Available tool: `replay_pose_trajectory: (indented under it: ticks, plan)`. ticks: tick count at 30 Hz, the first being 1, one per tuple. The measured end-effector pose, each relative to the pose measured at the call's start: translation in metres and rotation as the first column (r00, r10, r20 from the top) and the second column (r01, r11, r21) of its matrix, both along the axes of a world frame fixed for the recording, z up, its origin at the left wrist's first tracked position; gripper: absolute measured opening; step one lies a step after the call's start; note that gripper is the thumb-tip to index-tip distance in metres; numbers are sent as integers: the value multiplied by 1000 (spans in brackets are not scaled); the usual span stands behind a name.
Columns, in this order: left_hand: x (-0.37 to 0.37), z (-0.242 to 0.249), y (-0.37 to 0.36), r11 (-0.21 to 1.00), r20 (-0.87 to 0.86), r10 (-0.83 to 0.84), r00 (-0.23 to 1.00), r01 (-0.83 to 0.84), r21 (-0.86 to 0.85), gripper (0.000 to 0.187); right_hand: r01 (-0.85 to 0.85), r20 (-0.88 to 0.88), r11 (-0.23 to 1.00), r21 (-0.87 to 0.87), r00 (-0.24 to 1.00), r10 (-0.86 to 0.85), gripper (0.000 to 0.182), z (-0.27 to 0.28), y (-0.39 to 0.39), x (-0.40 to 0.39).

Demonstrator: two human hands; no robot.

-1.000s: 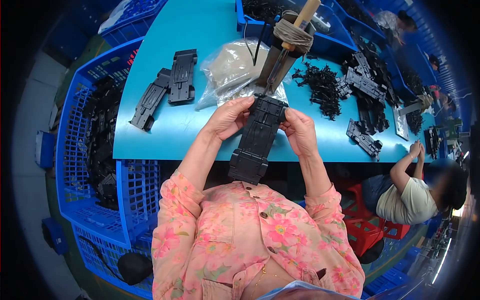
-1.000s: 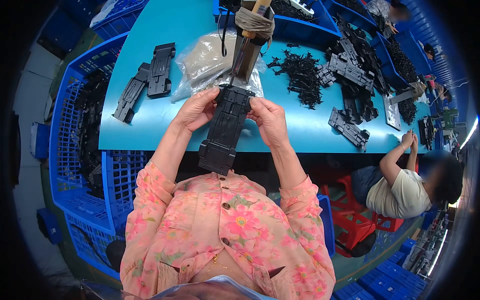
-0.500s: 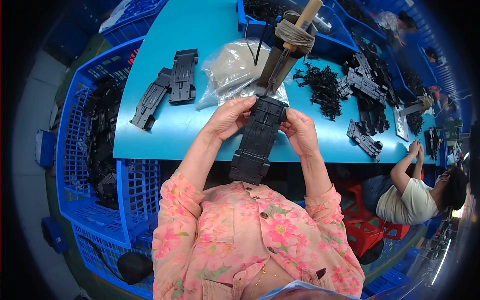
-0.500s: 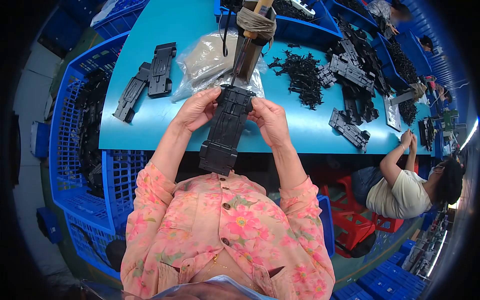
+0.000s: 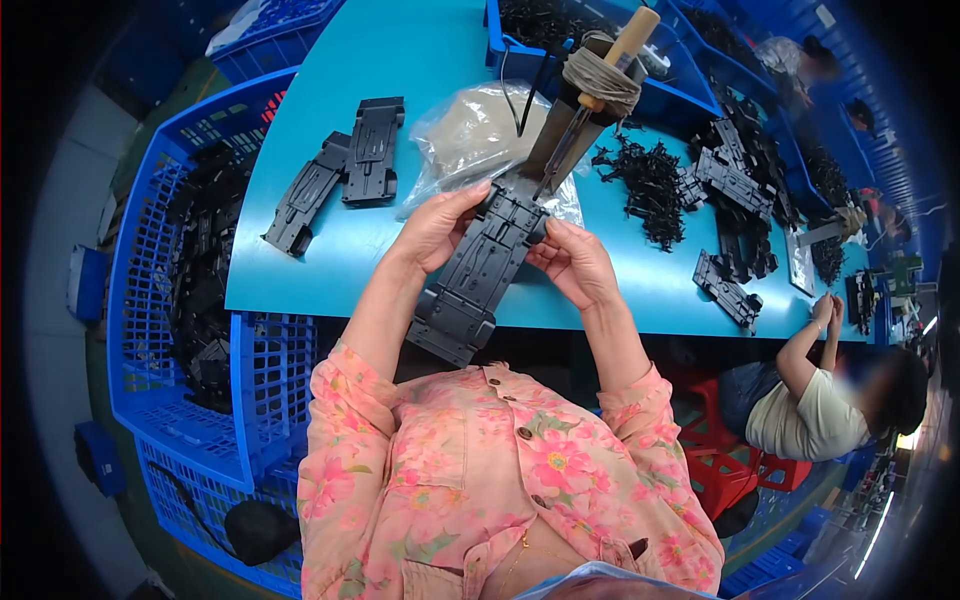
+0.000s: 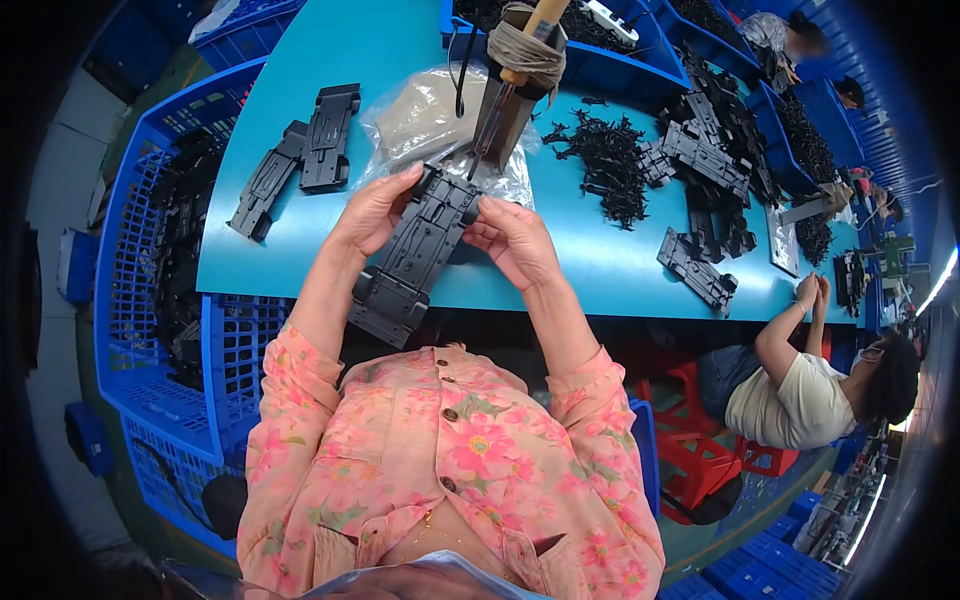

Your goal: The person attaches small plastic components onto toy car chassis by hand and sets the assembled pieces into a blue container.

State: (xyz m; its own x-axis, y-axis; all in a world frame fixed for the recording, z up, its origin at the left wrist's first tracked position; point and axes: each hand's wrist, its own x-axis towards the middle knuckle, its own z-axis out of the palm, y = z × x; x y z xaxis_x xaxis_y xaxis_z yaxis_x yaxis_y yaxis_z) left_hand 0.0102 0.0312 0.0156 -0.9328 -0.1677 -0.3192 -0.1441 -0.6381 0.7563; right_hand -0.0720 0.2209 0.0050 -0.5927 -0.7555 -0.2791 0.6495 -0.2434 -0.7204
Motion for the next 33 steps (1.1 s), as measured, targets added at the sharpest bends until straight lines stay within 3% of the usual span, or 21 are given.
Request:
replay_pose_trajectory:
  ticks: [33]
  plan:
    - [-3,8,-5,999,-41,24,999,-23,26,30,39,-10,999,-37,999,-39,19,14,-11,3]
